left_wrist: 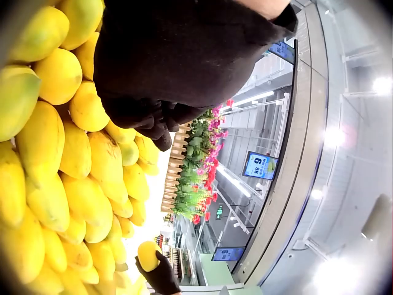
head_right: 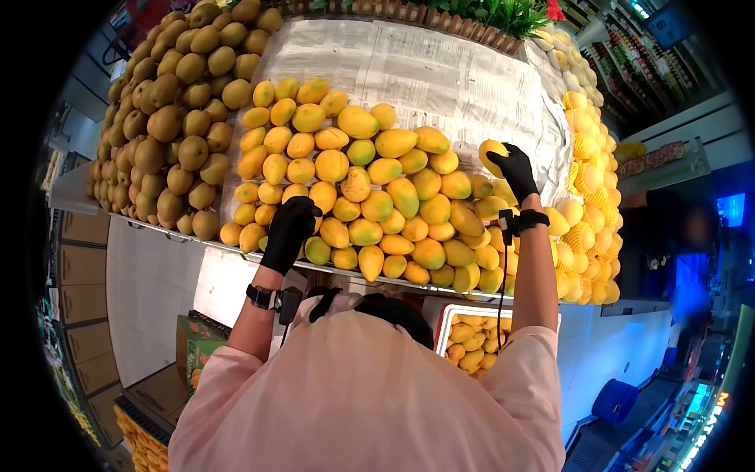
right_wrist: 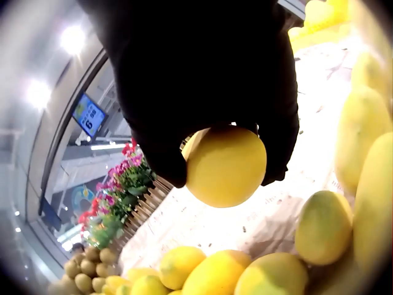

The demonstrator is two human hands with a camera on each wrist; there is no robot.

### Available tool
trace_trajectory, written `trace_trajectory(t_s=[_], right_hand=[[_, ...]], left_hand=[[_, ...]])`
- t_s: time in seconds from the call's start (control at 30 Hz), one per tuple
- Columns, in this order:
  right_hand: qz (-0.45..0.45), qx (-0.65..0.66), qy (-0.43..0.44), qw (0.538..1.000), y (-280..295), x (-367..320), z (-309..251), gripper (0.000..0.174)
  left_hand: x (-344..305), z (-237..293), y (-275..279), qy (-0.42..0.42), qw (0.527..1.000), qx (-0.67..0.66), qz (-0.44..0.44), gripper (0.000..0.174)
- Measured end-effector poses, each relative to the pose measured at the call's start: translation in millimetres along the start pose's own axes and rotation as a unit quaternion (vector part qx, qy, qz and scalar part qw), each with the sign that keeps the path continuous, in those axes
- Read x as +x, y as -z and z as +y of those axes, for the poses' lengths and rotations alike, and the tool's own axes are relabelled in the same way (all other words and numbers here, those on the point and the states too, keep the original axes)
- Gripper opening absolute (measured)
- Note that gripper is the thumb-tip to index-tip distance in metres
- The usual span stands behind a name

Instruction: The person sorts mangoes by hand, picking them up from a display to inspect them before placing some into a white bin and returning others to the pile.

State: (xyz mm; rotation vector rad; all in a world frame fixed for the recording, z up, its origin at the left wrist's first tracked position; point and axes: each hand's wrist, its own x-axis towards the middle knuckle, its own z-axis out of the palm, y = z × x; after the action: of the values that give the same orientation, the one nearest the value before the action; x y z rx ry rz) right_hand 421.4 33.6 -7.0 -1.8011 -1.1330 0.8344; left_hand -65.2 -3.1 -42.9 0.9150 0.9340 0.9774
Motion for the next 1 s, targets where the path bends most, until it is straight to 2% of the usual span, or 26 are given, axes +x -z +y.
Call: trace_trajectory(t_s=[0.1,0.17,0.27,0.3,0.4,0.43,0.47,0.5,0.53,0.57,0.67,0.73,0.8,0.83,0.9,0.93,1.0], right_hand=[[-0.002,0.117,-0.028,0.993,4,-25,-16,0.049],[-0.024,0.192,-0.026,0.981,3,-40,-21,0.046],[-0.032,0.404,-0.080,0.911,-12,-58,-29,0.044],[-0.051,0.306,0.016,0.951,-22,-69,-35,0.041],[-0.072,0.497,-0.044,0.864,-42,-85,-47,0.039],[-0.103,0.491,-0.046,0.864,-48,-89,-49,0.039],[-0.095,0.497,-0.044,0.861,-60,-98,-60,0.032],[-0.079,0.346,0.049,0.934,-68,-108,-66,0.033],[-0.062,0.183,0.139,0.971,-78,-119,-73,0.038],[0.030,-0.063,0.209,0.975,-91,-135,-101,0.033],[0.050,-0.133,0.257,0.956,-114,-147,-98,0.039],[-0.019,0.100,0.159,0.982,-124,-149,-92,0.042],[-0.081,0.315,0.069,0.943,-132,-156,-99,0.042],[-0.063,0.327,0.063,0.941,-139,-161,-107,0.046],[0.003,0.237,0.123,0.964,-154,-166,-117,0.047],[0.036,0.190,0.149,0.970,-161,-168,-118,0.048],[0.097,0.187,0.155,0.965,-176,-168,-117,0.049]], left_hand=[[1,8,-7,0.046,0.996,-0.070,0.015,0.015],[5,11,-7,0.032,0.999,-0.044,0.001,0.018],[15,11,-9,0.013,1.000,-0.003,-0.018,0.018],[19,11,-10,0.007,1.000,0.011,-0.024,0.018],[33,5,-18,0.007,0.998,-0.021,-0.062,0.018],[39,-2,-19,0.007,0.996,-0.039,-0.080,0.019],[43,0,-24,0.011,0.996,-0.029,-0.089,0.019],[45,2,-31,0.015,0.995,-0.019,-0.098,0.018],[47,3,-39,0.018,0.994,-0.008,-0.106,0.018],[50,-2,-45,-0.008,0.994,0.003,-0.107,0.019],[48,7,-64,-0.035,0.990,0.038,-0.135,0.020],[49,11,-72,-0.026,0.986,0.041,-0.158,0.020],[45,20,-78,-0.009,0.985,-0.002,-0.173,0.023],[42,26,-81,-0.009,0.984,-0.011,-0.179,0.026],[34,38,-89,-0.007,0.981,-0.030,-0.190,0.031],[33,33,-89,-0.030,0.981,-0.021,-0.190,0.033],[31,27,-91,-0.078,0.978,-0.002,-0.191,0.038]])
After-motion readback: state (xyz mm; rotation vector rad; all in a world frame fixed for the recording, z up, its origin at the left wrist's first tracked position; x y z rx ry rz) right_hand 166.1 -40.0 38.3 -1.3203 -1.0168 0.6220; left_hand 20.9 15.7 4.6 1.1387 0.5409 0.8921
